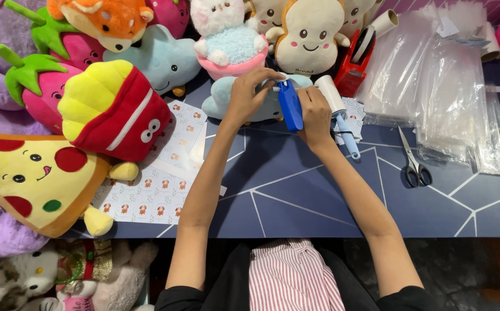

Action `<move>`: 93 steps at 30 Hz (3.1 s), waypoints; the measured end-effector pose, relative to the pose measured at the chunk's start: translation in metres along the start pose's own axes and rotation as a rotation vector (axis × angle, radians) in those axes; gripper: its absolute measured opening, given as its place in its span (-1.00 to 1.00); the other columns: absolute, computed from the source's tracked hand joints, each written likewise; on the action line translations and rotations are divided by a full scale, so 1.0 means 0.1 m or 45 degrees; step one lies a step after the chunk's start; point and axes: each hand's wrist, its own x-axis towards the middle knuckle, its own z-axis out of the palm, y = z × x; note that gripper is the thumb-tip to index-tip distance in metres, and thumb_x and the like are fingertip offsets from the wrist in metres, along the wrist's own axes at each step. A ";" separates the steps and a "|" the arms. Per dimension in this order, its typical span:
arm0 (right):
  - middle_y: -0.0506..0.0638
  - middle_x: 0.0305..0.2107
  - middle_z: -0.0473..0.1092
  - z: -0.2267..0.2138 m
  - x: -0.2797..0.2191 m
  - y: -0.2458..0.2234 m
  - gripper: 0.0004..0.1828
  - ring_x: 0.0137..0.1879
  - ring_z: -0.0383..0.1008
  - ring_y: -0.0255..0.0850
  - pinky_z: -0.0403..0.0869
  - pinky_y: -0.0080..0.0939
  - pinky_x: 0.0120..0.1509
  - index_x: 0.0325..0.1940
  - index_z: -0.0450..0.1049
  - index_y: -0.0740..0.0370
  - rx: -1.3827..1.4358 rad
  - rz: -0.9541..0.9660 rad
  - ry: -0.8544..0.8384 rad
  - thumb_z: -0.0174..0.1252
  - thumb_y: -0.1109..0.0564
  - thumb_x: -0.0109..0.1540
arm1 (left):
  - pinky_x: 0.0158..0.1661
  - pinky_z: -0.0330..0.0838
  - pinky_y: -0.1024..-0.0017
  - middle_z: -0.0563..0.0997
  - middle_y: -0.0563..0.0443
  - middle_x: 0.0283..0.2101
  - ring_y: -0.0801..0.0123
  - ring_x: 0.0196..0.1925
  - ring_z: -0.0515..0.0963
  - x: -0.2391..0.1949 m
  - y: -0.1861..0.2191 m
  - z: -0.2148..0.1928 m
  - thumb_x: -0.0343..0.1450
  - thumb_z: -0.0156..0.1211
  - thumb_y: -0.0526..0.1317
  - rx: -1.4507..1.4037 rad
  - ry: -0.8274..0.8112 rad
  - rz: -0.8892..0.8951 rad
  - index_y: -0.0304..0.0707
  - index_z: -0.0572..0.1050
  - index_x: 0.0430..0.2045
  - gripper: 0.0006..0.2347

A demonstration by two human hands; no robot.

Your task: Cutting individual labels from a printed sheet and applying them to plush toys using a handheld tool.

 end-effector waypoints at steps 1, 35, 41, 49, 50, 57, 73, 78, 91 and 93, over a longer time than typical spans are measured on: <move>-0.01 -0.44 0.28 -0.05 0.03 -0.05 -0.82 -0.30 0.40 -0.05 0.42 -0.21 -0.15 -0.22 0.45 0.24 0.000 0.001 0.001 0.06 0.08 0.34 | -0.07 0.55 0.19 0.67 0.05 -0.23 0.10 -0.13 0.69 -0.01 -0.03 0.01 0.45 0.22 -0.41 0.001 -0.001 0.000 -0.04 0.68 -0.20 -0.81; -0.25 -0.57 0.04 0.69 -0.28 0.42 -0.64 -0.71 0.17 -0.27 0.20 -0.39 -0.56 -0.51 0.21 -0.02 -0.176 0.011 0.217 0.04 -0.06 0.36 | -0.19 0.49 0.37 0.60 0.04 -0.42 0.21 -0.32 0.61 -0.08 -0.12 0.11 0.38 0.28 -0.46 -0.033 0.142 0.054 -0.05 0.71 -0.30 -0.79; -0.22 -0.57 0.06 0.52 -0.20 0.28 -0.68 -0.70 0.19 -0.22 0.22 -0.33 -0.55 -0.48 0.25 0.00 -0.120 0.010 0.215 0.01 -0.05 0.35 | -0.14 0.49 0.36 0.61 0.04 -0.41 0.20 -0.28 0.62 -0.11 -0.09 0.10 0.39 0.24 -0.49 -0.051 0.118 0.066 -0.05 0.72 -0.26 -0.75; -0.23 -0.57 0.07 0.75 -0.34 0.46 -0.65 -0.70 0.19 -0.23 0.23 -0.31 -0.56 -0.48 0.26 0.00 -0.130 -0.001 0.238 -0.02 -0.09 0.37 | -0.09 0.51 0.34 0.64 0.04 -0.37 0.19 -0.22 0.65 -0.17 -0.02 0.11 0.39 0.24 -0.50 -0.017 0.133 0.058 -0.05 0.73 -0.24 -0.74; -0.22 -0.58 0.06 0.85 -0.39 0.55 -0.65 -0.69 0.20 -0.22 0.22 -0.32 -0.55 -0.49 0.24 0.01 -0.127 -0.019 0.232 0.00 -0.08 0.37 | -0.07 0.52 0.34 0.64 0.04 -0.36 0.18 -0.20 0.65 -0.18 -0.01 0.12 0.39 0.24 -0.50 -0.010 0.130 0.068 -0.05 0.72 -0.22 -0.74; -0.23 -0.58 0.05 1.00 -0.45 0.66 -0.63 -0.70 0.18 -0.23 0.19 -0.34 -0.56 -0.52 0.21 0.00 -0.105 -0.021 0.237 0.02 -0.07 0.36 | -0.05 0.54 0.32 0.64 0.05 -0.35 0.17 -0.15 0.65 -0.20 -0.06 0.12 0.38 0.25 -0.49 0.037 0.120 0.069 -0.04 0.72 -0.20 -0.73; -0.20 -0.58 0.05 1.00 -0.46 0.66 -0.58 -0.66 0.18 -0.21 0.20 -0.33 -0.54 -0.50 0.24 0.04 -0.097 -0.033 0.252 0.01 -0.12 0.41 | -0.12 0.56 0.39 0.62 0.08 -0.37 0.22 -0.19 0.63 -0.18 0.01 0.11 0.41 0.23 -0.47 0.061 0.156 0.100 -0.03 0.71 -0.20 -0.75; -0.15 -0.53 0.09 0.60 -0.27 0.36 -0.66 -0.55 0.23 -0.13 0.26 -0.31 -0.42 -0.43 0.28 0.10 0.007 -0.036 0.196 0.01 -0.02 0.42 | -0.05 0.55 0.28 0.69 0.06 -0.28 0.18 -0.12 0.67 -0.11 -0.03 0.12 0.41 0.31 -0.40 0.056 0.227 0.003 -0.01 0.67 -0.11 -0.76; -0.03 -0.46 0.26 0.10 -0.33 0.21 -0.88 -0.35 0.44 -0.03 0.43 -0.27 -0.18 -0.26 0.42 0.20 0.117 -0.003 0.000 0.11 0.11 0.31 | -0.24 0.51 0.35 0.56 0.09 -0.35 0.30 -0.33 0.56 0.00 -0.20 0.11 0.43 0.27 -0.38 0.175 0.229 -0.014 0.07 0.67 -0.12 -0.76; 0.06 -0.46 0.31 0.08 -0.41 0.28 -0.92 -0.30 0.49 0.03 0.47 -0.23 -0.11 -0.24 0.44 0.23 0.142 0.002 -0.039 0.13 0.17 0.27 | -0.23 0.52 0.35 0.56 0.11 -0.33 0.28 -0.31 0.58 0.01 -0.20 0.12 0.43 0.28 -0.37 0.187 0.217 -0.004 0.08 0.68 -0.11 -0.76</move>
